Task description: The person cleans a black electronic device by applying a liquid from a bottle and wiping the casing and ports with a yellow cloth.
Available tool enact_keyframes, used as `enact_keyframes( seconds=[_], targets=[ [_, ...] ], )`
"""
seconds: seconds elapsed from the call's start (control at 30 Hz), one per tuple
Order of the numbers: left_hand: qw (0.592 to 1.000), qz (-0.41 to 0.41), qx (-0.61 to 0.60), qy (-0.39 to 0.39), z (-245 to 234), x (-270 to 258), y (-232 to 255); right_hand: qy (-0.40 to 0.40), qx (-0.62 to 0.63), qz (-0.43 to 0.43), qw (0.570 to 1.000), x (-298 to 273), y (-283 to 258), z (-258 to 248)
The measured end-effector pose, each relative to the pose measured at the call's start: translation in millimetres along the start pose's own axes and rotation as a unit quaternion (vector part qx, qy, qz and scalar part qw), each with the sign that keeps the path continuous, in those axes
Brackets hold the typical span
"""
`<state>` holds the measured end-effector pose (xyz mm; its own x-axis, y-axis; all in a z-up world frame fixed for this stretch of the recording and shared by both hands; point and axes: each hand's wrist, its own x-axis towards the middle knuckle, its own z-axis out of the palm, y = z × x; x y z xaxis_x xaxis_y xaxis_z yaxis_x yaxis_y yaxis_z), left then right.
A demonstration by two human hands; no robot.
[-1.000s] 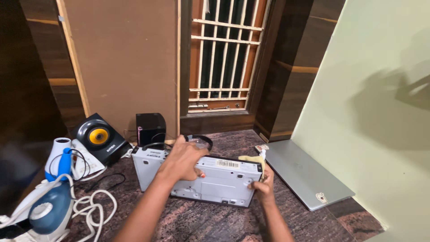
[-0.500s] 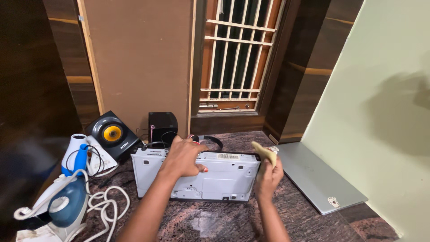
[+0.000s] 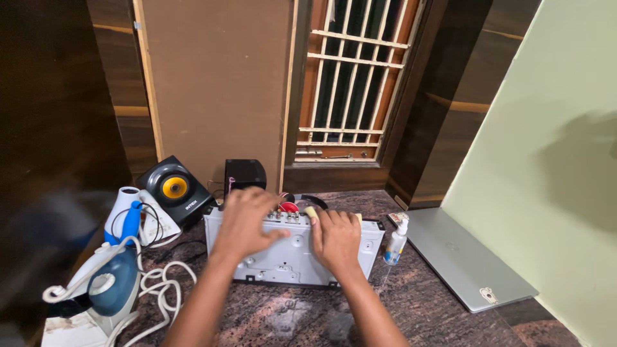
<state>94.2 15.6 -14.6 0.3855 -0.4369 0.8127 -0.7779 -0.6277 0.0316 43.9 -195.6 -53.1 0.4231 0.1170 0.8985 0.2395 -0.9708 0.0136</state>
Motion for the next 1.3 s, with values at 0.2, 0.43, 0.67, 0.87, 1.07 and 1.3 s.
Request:
enact_keyframes(
  seconds=[0.2,0.43,0.67,0.87,1.07,1.3],
  targets=[
    [0.940,-0.241,-0.162,0.181,25,-61,-79,0.028,0.020,-0.013,0.999,-2,11,12],
    [0.851,-0.375,-0.348,0.118,102,-108,-126,0.065,0.020,-0.025,0.997,0,20,24],
    [0.822,-0.372,-0.416,0.116,111,-120,-124,0.105,0.043,-0.054,0.992,-1,38,28],
    [0.816,-0.330,-0.454,0.135,116,-124,-100,0.071,0.048,-0.020,0.996,0,55,42],
    [0.823,-0.334,-0.442,0.125,102,-122,-89,0.146,0.083,0.011,0.986,-8,43,60],
    [0.826,-0.344,-0.427,0.133,105,-119,-88,0.119,0.110,0.057,0.985,-52,17,94]
  ],
)
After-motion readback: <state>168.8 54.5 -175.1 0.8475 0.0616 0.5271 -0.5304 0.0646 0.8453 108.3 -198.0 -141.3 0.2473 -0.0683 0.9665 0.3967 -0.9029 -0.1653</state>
